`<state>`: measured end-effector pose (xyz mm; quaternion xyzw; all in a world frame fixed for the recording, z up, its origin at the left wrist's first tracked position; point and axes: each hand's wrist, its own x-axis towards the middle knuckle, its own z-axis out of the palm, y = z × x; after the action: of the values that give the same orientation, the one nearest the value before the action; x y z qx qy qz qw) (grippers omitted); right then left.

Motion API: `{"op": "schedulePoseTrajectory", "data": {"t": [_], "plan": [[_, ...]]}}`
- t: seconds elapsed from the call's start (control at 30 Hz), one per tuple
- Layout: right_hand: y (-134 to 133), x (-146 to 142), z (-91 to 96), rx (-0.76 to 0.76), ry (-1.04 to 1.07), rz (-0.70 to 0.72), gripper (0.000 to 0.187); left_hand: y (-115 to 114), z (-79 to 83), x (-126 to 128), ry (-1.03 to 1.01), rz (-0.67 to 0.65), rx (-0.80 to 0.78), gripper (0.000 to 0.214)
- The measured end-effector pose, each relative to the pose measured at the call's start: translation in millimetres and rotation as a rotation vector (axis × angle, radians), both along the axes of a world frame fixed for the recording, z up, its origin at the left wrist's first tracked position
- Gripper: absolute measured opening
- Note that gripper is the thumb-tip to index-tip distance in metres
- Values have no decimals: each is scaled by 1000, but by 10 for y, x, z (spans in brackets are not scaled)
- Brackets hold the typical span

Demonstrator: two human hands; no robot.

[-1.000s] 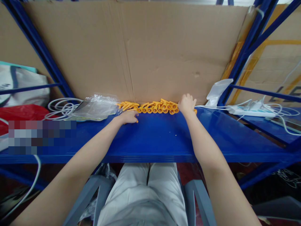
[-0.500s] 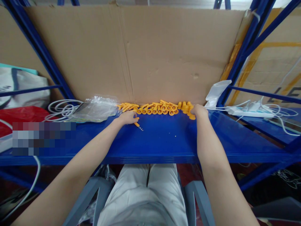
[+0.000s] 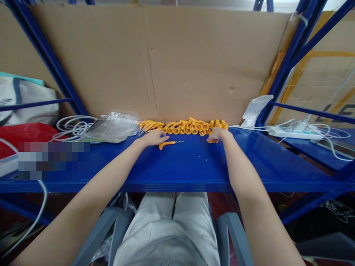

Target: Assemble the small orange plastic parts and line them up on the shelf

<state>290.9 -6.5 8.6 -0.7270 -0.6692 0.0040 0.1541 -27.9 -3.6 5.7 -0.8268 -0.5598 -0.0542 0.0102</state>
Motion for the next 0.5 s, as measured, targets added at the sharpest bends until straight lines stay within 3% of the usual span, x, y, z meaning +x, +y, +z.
{"op": "schedulePoseTrajectory", "data": {"t": [0.07, 0.1, 0.23, 0.43, 0.5], "plan": [[-50, -103, 14, -241, 48, 28, 15, -6, 3, -3, -14, -45, -42, 48], [-76, -153, 23, -279, 60, 35, 14, -9, 2, -6, -21, -73, -74, 48], [-137, -295, 61, -200, 67, 107, 18, -15, -11, -16, -62, -155, -159, 31], [-85, -360, 83, -71, -3, 183, 13, -28, -49, 12, -149, -185, -101, 20], [-69, -384, 66, -36, -66, 209, 19, -26, -65, 27, -162, -197, -79, 20]]}}
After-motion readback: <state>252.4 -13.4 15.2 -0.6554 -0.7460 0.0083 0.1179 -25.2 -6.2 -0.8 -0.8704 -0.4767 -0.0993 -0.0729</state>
